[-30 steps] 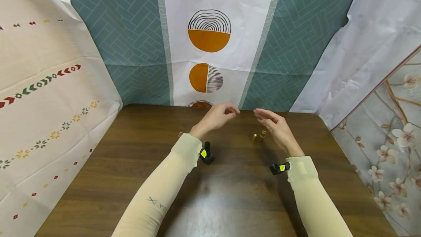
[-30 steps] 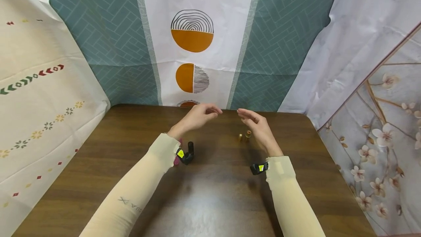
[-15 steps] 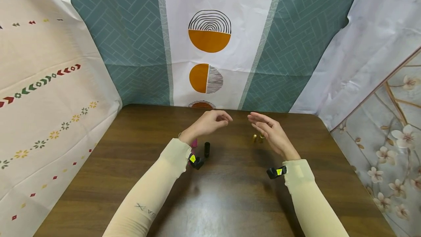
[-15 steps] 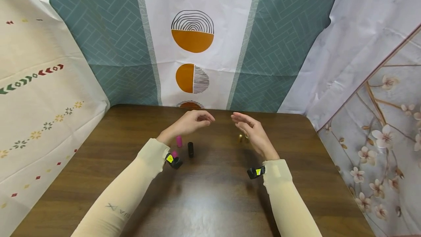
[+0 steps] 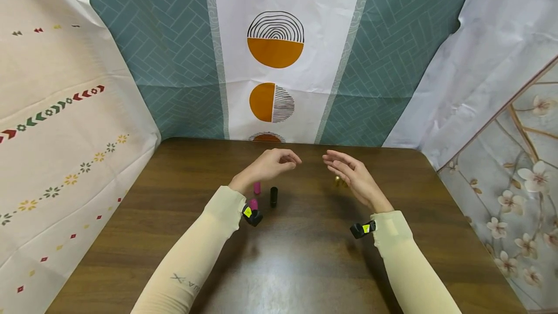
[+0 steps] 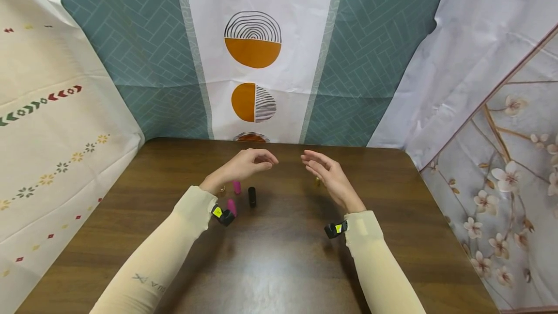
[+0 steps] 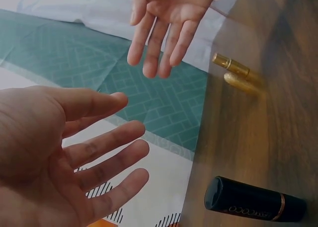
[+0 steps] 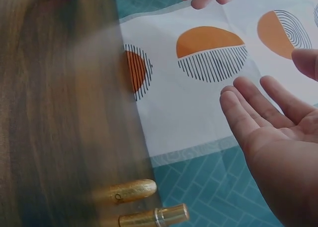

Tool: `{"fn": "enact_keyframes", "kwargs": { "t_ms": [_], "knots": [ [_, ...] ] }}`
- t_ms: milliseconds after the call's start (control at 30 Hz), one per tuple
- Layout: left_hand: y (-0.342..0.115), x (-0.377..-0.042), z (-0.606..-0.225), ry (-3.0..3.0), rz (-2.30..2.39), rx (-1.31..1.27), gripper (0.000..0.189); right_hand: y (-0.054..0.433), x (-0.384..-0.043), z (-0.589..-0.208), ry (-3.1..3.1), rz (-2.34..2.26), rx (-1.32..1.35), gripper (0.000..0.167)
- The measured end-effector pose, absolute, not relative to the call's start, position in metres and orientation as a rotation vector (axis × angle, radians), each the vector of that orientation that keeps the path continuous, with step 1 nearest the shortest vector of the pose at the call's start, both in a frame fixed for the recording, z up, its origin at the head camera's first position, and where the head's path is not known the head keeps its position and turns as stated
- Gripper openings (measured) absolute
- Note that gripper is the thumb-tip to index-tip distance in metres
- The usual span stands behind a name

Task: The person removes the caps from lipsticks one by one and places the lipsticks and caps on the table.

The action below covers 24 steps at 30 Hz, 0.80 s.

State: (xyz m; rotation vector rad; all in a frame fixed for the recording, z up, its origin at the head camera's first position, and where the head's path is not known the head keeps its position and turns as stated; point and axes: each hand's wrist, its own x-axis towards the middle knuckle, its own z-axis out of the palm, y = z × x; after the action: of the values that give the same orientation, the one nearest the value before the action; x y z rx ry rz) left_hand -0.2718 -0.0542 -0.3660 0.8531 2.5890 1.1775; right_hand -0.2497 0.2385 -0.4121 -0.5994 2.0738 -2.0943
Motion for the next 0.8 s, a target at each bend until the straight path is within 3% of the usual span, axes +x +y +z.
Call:
{"fn": "enact_keyframes", "kwargs": {
  "t_ms": [800],
  "knots": [
    [-0.077,-0.267,-0.373,2.545,1.134,0.887,0.024,0.219,-0.246,-0.425,2.022,-1.937,-0.621,0.052]
  ]
}}
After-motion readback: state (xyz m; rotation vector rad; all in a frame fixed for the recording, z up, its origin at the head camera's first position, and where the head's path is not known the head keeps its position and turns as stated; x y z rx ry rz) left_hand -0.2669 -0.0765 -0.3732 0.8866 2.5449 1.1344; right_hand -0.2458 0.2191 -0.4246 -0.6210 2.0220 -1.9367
